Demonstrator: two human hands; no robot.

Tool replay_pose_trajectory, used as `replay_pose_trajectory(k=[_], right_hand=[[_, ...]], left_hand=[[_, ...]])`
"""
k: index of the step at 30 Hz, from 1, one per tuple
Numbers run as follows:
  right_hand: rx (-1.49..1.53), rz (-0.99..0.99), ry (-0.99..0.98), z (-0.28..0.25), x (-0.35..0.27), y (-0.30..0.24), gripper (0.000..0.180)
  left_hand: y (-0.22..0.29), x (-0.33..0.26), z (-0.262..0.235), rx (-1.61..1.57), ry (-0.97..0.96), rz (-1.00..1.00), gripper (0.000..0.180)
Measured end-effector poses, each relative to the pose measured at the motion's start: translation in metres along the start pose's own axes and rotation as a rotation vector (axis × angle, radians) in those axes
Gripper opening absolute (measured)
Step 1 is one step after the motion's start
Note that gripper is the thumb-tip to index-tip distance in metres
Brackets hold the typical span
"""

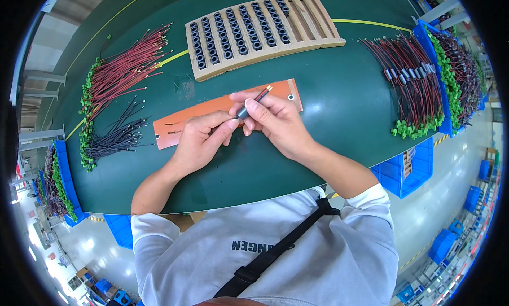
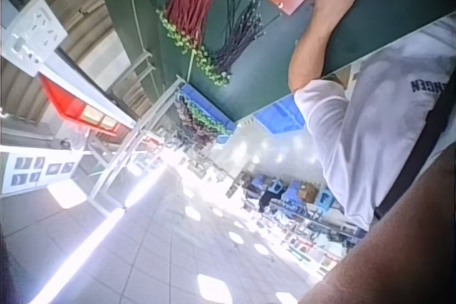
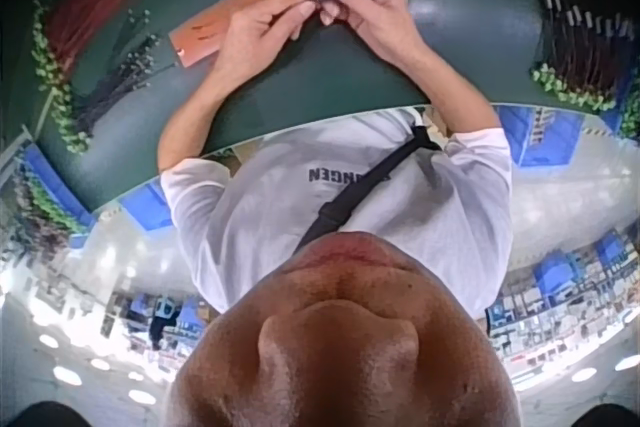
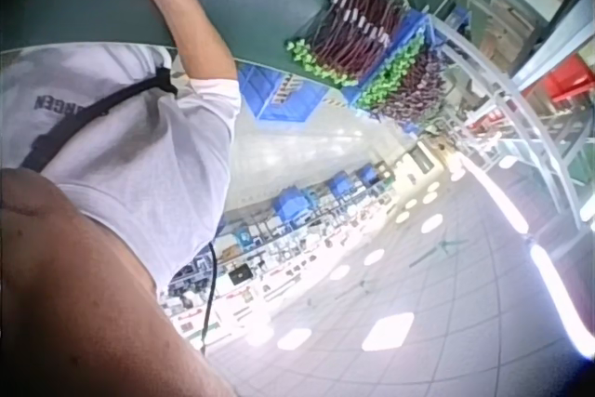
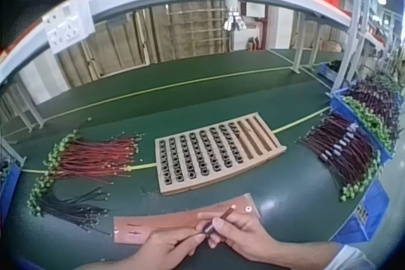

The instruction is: The person assembles wire harnesses by hand at a workbench. They pick up red and black wires, insert a cylindrical component, attach green connectors, and place the finished units into a blue bin.

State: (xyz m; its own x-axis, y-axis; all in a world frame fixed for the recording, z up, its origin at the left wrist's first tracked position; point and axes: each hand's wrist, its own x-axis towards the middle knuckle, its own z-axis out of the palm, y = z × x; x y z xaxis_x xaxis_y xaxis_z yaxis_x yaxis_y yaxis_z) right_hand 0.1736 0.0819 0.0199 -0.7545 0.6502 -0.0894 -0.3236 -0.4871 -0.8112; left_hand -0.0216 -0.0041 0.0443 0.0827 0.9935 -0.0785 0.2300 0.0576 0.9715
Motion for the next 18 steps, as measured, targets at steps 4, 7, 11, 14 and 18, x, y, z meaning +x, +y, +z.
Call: replay_pose_trajectory(k=[4,7,11,14,18], right_hand=[[-0.001,-0.121,0.05,-0.011,0.005,-0.003,0.031],[-0.026,-0.372,0.213,-0.041,0.017,-0.034,0.032],[0.047,-0.414,0.213,-0.06,0.019,-0.051,0.033],[0.046,-0.259,0.074,-0.036,0.016,-0.034,0.039],[-0.192,-0.005,-0.145,0.005,0.01,0.006,0.037]], left_hand=[[0.003,0.0,-0.008,0.027,-0.04,-0.105,0.027],[0.001,-0.004,-0.024,0.086,-0.041,-0.126,0.028],[0.004,-0.006,-0.031,0.163,-0.037,-0.099,0.026],[0.01,-0.006,-0.025,0.152,-0.05,-0.087,0.025],[0.015,-0.009,-0.026,0.106,-0.063,-0.082,0.024]])
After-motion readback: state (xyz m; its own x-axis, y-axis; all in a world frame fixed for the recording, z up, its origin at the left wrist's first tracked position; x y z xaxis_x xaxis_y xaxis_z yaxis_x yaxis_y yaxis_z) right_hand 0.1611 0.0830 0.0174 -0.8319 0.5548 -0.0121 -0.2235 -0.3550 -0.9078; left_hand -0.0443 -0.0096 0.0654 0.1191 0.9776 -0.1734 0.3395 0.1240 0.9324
